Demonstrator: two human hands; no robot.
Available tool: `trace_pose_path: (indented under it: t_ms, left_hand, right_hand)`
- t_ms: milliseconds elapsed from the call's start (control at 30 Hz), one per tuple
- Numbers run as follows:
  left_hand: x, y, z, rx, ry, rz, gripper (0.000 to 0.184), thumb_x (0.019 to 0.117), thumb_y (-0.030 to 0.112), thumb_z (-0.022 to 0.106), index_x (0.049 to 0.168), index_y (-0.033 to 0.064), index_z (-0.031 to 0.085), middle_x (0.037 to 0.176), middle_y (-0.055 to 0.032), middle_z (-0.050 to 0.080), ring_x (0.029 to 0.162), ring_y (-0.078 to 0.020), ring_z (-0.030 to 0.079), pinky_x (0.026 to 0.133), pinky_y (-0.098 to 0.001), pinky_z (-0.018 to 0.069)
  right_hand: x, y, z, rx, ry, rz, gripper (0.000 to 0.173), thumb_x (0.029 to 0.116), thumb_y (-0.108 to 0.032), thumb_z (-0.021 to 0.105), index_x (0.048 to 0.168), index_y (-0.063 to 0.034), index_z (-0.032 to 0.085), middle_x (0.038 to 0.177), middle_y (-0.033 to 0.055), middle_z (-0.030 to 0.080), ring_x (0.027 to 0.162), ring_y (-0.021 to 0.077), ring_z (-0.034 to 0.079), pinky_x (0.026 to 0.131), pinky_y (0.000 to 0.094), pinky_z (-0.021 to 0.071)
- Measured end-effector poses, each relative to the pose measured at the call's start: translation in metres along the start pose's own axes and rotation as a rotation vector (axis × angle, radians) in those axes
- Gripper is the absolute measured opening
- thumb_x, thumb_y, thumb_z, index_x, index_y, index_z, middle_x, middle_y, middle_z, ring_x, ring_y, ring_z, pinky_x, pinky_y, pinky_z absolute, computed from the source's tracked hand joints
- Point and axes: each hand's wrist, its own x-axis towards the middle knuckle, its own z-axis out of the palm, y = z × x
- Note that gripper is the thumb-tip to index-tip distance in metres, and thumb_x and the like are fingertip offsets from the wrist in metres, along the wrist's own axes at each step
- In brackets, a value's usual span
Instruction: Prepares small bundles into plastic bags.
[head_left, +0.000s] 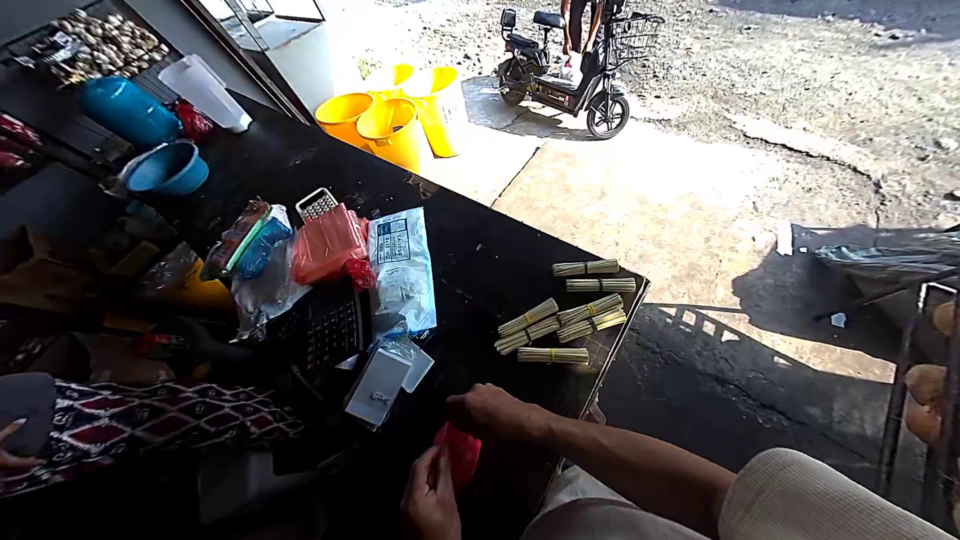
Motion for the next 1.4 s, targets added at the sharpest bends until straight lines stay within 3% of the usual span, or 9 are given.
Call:
trace_pose_path:
  t_ms: [167,333,533,667,800,933,1100,1267,1400]
  left_hand:
    - [0.0,0.015,-0.015,-0.867,0.033,-0.736,0.01,0.1023,0.003,0.045,0.101,0.0079,0.054,0.07,0.0026,0.06,0.058,-0.0063,0.061,0.056,-0.0236,0.0565]
    - [-0.001,-0.008,-0.031,-1.31,-0.286,-0.89,0.013,0.0992,0.013,0.055,0.105,0.0076,0.066,0.087,-0.009,0.073,0.077,-0.0181,0.073,0.075,-0.0373,0.0632]
    - [0.003,-0.034,-0.038,-0.908,-0.362,-0.671,0.012,0.0978,0.008,0.063,0.092,-0.0019,0.065,0.074,-0.0101,0.066,0.064,-0.016,0.065,0.063,-0.0311,0.06]
    - [0.006,-0.062,-0.044,-0.605,-0.417,-0.355,0.014,0.0966,0.014,0.065,0.1,0.0009,0.07,0.078,-0.0062,0.068,0.062,-0.0133,0.063,0.058,-0.0277,0.0552]
    - [0.007,-0.083,-0.052,-0.146,-0.481,-0.072,0.036,0.0891,0.024,0.078,0.117,0.0037,0.069,0.099,-0.009,0.073,0.083,-0.0173,0.071,0.077,-0.041,0.0605]
    - [0.016,-0.079,-0.046,0.064,-0.513,0.131,0.018,0.0922,0.015,0.074,0.102,-0.0001,0.075,0.095,-0.0158,0.074,0.085,-0.0305,0.074,0.079,-0.0533,0.0598]
    - [0.035,-0.083,-0.053,-0.069,-0.488,0.163,0.02,0.0952,0.018,0.063,0.098,0.0019,0.074,0.09,-0.011,0.07,0.08,-0.0212,0.068,0.073,-0.0419,0.0586]
    - [0.093,-0.025,-0.021,-0.289,-0.403,0.187,0.023,0.0994,0.019,0.057,0.098,-0.0001,0.07,0.091,-0.0083,0.065,0.084,-0.0086,0.062,0.077,-0.0226,0.0531]
    - [0.161,0.033,0.029,-0.293,-0.358,0.135,0.017,0.0987,0.015,0.061,0.099,0.0004,0.07,0.092,-0.0093,0.065,0.082,-0.0134,0.064,0.075,-0.0298,0.0567]
  right_hand:
    - [-0.024,-0.021,0.029,0.283,0.202,-0.21,0.028,0.1005,-0.02,0.063,0.121,-0.0014,0.059,0.095,0.0149,0.07,0.086,0.0287,0.071,0.081,0.0499,0.0582]
    - [-0.028,-0.025,0.062,-0.05,0.277,-0.462,0.014,0.1024,-0.013,0.058,0.109,-0.0016,0.064,0.1,0.016,0.067,0.096,0.0302,0.068,0.086,0.0436,0.0577]
    - [-0.018,-0.022,0.077,-0.354,0.263,-0.425,0.017,0.1059,-0.014,0.051,0.101,-0.0036,0.063,0.09,0.0128,0.064,0.084,0.0285,0.068,0.074,0.042,0.0588]
    - [-0.015,-0.027,0.078,-0.518,0.275,-0.293,0.016,0.1035,-0.018,0.053,0.1,-0.0061,0.064,0.089,0.0106,0.067,0.083,0.0279,0.069,0.07,0.0453,0.0574]
    - [-0.016,-0.036,0.069,-0.509,0.09,-0.12,0.017,0.101,-0.02,0.054,0.101,-0.0056,0.063,0.091,0.0128,0.068,0.086,0.0325,0.069,0.071,0.0525,0.0542]
    - [-0.016,-0.061,0.06,-0.372,0.04,-0.036,0.02,0.1029,-0.023,0.053,0.104,-0.0057,0.065,0.097,0.0138,0.068,0.09,0.0335,0.069,0.073,0.0553,0.0536]
    - [-0.089,-0.036,0.007,-0.151,0.392,0.142,0.026,0.1045,-0.023,0.055,0.11,-0.0033,0.071,0.099,0.0107,0.072,0.089,0.0223,0.07,0.083,0.0456,0.0581]
    - [-0.153,0.025,-0.09,-0.087,0.886,0.337,0.025,0.1062,-0.021,0.053,0.114,-0.0023,0.067,0.092,0.0082,0.07,0.08,0.0162,0.069,0.075,0.0395,0.0599]
    - [-0.135,0.089,-0.17,0.031,1.024,0.078,0.026,0.1053,-0.022,0.052,0.107,0.0006,0.064,0.09,0.0022,0.068,0.076,0.0095,0.066,0.07,0.0314,0.0598]
